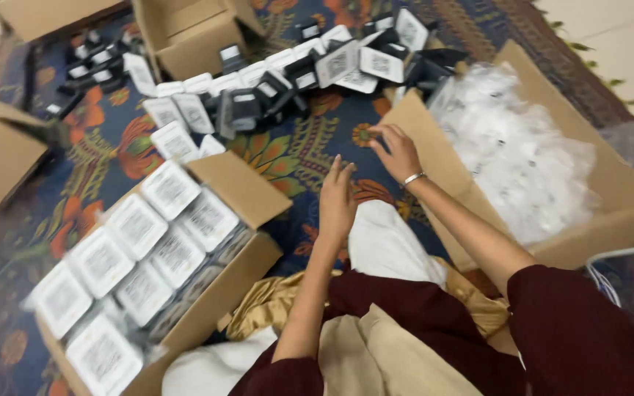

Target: The person bags electronic devices with QR codes and places them into cardboard boxes.

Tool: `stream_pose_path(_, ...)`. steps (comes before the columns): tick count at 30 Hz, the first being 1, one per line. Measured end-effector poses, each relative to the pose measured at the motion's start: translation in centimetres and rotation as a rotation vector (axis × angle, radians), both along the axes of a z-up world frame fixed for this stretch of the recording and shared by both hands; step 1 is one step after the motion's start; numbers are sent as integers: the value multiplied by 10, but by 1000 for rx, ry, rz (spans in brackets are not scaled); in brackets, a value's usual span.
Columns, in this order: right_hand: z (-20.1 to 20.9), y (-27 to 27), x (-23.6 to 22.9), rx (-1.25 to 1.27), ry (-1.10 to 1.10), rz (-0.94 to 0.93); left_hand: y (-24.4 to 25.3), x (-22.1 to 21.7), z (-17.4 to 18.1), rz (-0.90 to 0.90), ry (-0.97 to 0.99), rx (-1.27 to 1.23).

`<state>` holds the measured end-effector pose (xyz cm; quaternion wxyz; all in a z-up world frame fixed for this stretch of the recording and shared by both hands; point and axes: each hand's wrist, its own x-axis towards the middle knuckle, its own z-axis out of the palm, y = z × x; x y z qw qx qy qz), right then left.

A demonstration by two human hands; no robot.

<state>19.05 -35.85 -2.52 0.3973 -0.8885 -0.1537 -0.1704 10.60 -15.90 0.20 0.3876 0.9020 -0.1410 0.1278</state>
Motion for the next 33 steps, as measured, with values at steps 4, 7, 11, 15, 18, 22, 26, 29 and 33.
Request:
stream_pose_path(4, -35, -133, -19, 143, 50, -431, -100, -2, 19, -234, 40, -86)
stream_pose_path(7, -53, -195, -44, -68, 96, -667, -148, -9, 13, -349, 39, -152)
stream_pose_path(11, -204, -276, -98, -514, 782, -480, -169, -22, 8, -439, 51, -177)
stream_pose_path(15, -218, -269, -59, -417, 841, -524, -152, -25, 5, -421, 148, -114)
stream_pose_path(18, -133, -223, -56, -332, 677, -664, -125, -24, -5, -351, 160, -121)
stream_pose_path(22, -28, -147, -59, -257, 265, -734, -88, -30, 17, -222, 118, -178)
stream_pose_path(26, 43, -53, -68, -69, -179, -578, -40, -35, 11, -18, 267, -307)
stream_pose_path(29, 69, 31, -85, 79, -259, -373, -1, -39, 2, 47, 115, -411)
stream_pose_path(33, 66, 142, -130, 190, -186, -44, 55, -48, -10, 139, 237, -905)
